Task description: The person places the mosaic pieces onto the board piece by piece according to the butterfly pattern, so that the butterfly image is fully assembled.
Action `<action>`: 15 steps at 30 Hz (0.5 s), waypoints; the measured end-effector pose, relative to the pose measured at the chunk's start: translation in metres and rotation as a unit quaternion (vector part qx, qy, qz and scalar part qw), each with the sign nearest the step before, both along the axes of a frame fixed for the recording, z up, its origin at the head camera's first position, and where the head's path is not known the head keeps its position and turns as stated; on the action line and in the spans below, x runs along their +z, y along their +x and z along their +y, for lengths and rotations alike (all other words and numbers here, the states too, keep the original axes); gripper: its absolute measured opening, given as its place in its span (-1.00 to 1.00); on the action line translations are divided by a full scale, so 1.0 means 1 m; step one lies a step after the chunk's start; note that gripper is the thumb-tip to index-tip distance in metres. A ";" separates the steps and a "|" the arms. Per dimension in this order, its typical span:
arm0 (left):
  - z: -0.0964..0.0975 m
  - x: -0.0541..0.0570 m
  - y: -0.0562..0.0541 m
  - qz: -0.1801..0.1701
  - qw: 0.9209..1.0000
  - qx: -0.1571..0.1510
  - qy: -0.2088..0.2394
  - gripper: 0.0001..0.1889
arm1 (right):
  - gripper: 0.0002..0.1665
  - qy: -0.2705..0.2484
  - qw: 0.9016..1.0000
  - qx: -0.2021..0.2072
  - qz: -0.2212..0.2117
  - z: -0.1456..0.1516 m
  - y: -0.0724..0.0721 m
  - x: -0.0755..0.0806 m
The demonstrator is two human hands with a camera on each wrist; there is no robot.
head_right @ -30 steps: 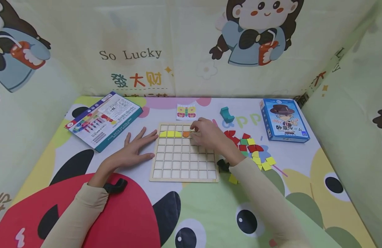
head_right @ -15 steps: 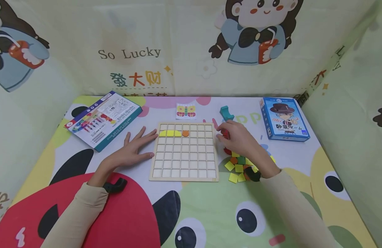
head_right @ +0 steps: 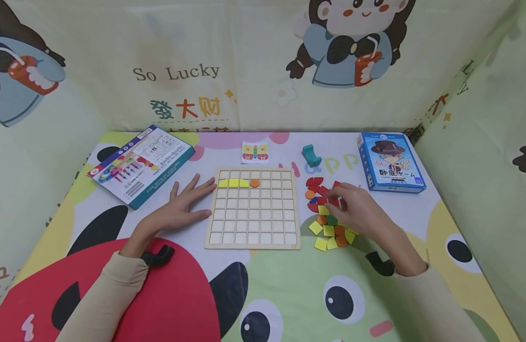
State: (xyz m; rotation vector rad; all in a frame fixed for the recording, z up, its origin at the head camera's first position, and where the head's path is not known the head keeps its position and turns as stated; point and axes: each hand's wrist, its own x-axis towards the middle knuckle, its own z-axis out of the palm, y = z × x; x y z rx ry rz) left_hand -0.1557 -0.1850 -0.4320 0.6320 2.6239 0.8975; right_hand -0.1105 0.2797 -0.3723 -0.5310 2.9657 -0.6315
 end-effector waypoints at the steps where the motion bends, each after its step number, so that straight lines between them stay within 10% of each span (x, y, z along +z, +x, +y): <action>1: 0.000 0.000 0.000 -0.001 1.000 0.001 -0.002 -0.14 | -0.69 -0.001 1.000 0.006 -0.005 0.002 0.004 -0.001; 15: 0.000 0.001 0.001 -0.003 1.000 0.001 -0.004 -0.15 | -0.68 -0.003 0.996 0.071 -0.062 0.019 0.047 -0.016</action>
